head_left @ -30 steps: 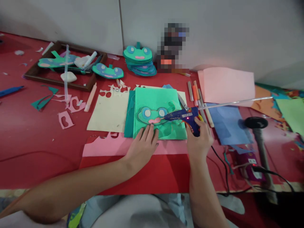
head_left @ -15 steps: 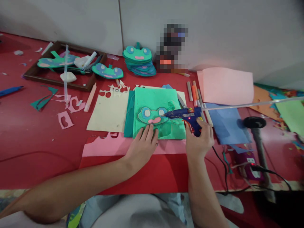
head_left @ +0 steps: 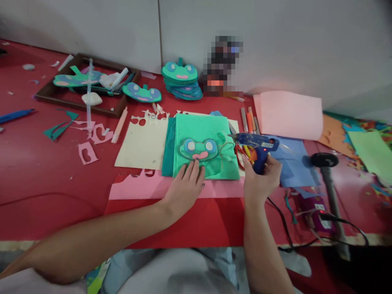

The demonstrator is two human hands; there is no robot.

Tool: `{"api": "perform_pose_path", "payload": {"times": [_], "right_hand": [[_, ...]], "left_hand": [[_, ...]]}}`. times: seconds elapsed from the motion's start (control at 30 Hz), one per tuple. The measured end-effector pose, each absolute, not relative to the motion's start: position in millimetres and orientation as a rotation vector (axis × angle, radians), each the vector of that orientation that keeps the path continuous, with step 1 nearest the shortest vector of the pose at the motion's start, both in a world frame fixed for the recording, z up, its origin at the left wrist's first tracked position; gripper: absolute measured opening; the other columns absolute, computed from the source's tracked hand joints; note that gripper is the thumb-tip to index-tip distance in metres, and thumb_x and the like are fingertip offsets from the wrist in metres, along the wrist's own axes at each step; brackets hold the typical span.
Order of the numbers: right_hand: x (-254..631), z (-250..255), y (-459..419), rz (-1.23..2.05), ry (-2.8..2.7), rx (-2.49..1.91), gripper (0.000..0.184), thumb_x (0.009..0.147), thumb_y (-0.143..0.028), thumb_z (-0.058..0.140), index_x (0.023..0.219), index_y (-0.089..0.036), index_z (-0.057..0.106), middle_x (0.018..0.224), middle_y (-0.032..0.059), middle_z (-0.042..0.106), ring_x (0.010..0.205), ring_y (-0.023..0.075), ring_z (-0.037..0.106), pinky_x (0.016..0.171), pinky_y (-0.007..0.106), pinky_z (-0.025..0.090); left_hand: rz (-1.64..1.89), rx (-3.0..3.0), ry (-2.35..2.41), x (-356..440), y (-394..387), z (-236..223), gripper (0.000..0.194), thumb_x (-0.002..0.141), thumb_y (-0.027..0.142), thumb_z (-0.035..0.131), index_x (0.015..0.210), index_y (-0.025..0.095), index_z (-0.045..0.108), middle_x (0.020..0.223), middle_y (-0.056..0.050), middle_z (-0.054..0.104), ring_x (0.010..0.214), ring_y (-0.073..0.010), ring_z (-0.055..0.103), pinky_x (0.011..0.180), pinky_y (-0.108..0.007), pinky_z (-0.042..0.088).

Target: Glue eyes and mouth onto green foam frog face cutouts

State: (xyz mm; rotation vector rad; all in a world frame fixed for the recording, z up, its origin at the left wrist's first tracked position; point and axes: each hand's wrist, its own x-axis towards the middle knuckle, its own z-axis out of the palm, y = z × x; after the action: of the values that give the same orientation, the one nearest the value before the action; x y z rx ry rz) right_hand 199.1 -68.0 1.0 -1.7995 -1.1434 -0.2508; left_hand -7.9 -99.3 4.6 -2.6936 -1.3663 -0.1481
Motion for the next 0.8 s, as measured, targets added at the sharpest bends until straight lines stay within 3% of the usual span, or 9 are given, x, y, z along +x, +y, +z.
{"api": "perform_pose_path", "payload": {"times": [0.4,0.8], "right_hand": [[219.7,28.0,-66.1,-0.513,-1.133,-1.864,0.062,0.060,-0.055,0.072,0.103,-0.013,0.056,0.093,0.0106,0.060,0.080,0.0229,0.058,0.072,0.038,0.049],[246.7,21.2,-36.2,-0.131,-1.023,-2.080,0.048,0.060,-0.050,0.071,0.090,-0.015,0.059,0.084,0.0040,0.061,0.081,0.0209,0.058,0.080,0.038,0.046]], "left_hand": [[-0.182,-2.683,-1.374,-7.4,-99.2,3.2,0.043,0.094,0.024,0.028,0.130,0.008,0.045,0.135,-0.020,0.046,0.124,-0.0287,0.046,0.098,-0.040,0.041],[-0.187,-2.696,-1.371,-6.8,-98.7,3.8,0.044,0.095,0.025,0.028,0.130,0.007,0.046,0.135,-0.021,0.046,0.124,-0.0293,0.046,0.098,-0.040,0.041]]}}
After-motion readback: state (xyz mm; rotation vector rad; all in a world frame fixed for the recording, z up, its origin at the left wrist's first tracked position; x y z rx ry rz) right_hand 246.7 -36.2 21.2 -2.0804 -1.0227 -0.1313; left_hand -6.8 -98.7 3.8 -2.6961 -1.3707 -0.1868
